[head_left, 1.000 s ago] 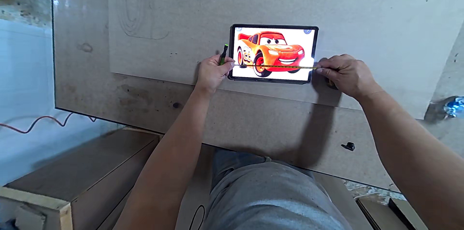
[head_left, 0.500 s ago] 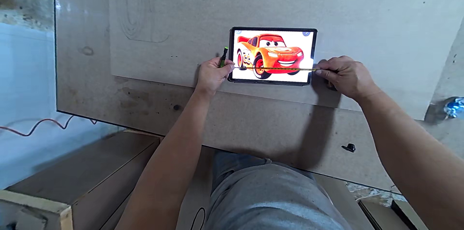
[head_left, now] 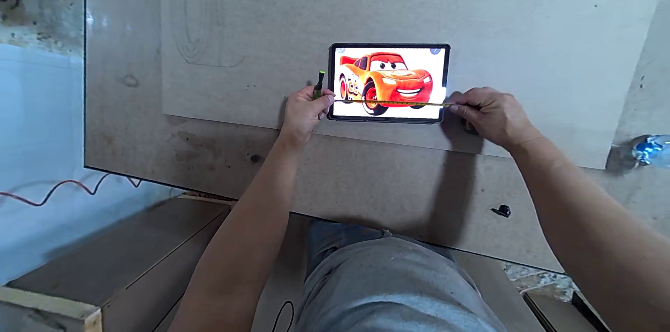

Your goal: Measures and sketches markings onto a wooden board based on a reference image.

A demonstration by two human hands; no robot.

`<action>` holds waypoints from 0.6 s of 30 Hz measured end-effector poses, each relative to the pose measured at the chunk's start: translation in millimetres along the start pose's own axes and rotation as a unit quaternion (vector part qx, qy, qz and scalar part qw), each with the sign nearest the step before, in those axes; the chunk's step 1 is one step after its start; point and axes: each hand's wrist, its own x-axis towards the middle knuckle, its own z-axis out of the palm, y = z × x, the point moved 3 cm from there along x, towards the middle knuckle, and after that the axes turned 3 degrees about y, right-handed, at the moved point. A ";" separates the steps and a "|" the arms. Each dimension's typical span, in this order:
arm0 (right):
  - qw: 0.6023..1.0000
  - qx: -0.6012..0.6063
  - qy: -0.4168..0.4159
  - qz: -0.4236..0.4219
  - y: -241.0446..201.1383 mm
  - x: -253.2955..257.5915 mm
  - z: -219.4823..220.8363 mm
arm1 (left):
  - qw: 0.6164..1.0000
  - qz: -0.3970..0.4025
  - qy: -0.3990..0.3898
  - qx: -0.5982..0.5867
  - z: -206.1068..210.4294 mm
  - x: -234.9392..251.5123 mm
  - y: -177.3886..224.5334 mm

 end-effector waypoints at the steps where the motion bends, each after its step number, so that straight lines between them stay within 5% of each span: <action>1: 1.000 0.002 0.000 0.000 -7.3 -8.0 1.0 | 1.000 0.014 -0.007 -0.008 0.2 -5.3 2.7; 5: 1.000 0.016 -0.024 0.012 -42.8 -65.0 25.8 | 0.997 0.046 -0.036 -0.045 2.6 -37.9 3.7; 10: 0.993 0.098 -0.043 0.051 -80.9 -124.0 94.8 | 0.998 -0.009 -0.053 -0.041 19.8 -84.2 -0.4; 18: 0.965 0.225 0.011 0.133 -147.7 -121.8 152.2 | 0.996 -0.034 -0.076 0.008 24.2 -100.0 12.1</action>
